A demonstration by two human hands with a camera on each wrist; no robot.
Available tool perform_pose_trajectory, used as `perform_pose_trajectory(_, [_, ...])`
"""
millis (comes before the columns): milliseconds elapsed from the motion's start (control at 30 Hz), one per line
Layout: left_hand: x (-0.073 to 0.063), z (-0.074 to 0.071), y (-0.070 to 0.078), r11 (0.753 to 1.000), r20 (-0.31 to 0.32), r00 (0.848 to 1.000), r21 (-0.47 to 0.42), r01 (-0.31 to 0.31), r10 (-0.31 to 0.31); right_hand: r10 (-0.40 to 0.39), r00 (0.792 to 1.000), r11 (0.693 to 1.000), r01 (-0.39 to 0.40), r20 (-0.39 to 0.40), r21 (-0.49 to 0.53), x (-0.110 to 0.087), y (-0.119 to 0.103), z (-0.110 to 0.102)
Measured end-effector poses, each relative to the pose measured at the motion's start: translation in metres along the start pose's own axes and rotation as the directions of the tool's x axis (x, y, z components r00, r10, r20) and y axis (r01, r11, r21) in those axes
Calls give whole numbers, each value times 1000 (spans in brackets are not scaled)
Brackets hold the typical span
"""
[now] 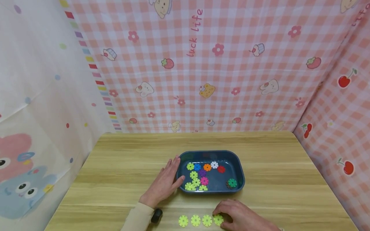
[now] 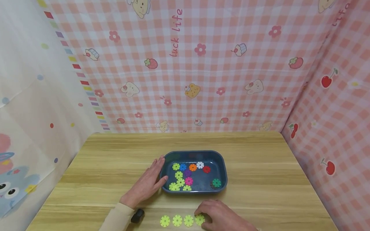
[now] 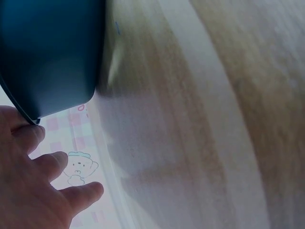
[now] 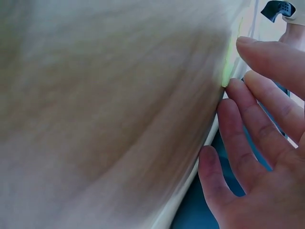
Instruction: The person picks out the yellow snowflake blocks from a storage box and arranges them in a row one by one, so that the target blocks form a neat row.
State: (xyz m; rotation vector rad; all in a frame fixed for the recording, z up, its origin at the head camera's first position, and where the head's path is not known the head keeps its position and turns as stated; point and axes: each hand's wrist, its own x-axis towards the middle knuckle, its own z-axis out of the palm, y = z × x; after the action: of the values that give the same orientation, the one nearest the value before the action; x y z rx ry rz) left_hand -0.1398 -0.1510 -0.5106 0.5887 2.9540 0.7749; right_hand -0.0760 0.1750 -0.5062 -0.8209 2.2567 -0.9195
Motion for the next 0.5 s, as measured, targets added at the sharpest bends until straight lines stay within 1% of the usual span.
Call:
perform_pose_trajectory(133, [1, 0, 0, 1000, 3, 1000, -1, 4, -4, -10, 1000, 999, 10, 1, 37, -1, -3, -2])
perform_pose_trajectory(233, [1, 1, 0, 1000, 5, 1000, -2, 5, -5, -24, 1000, 996, 24, -3, 87, -2, -8, -5])
perform_pose_trajectory(333, [0, 0, 1, 1000, 5, 1000, -5, 5, -5, -49, 998, 995, 51, -29, 85, -1, -16, -11])
perform_pose_trajectory(400, [0, 0, 1, 1000, 2, 1000, -7, 5, -5, -78, 994, 995, 81, -71, 51, 0, -23, -16])
perform_pose_trajectory(433, [0, 0, 1, 1000, 0, 1000, -9, 5, -5, -97, 990, 995, 100, -104, 23, 1, -26, -18])
perform_pose_trajectory(500, [0, 0, 1, 1000, -3, 1000, -9, 3, -3, -147, 971, 989, 143, -186, -35, 4, -31, -21])
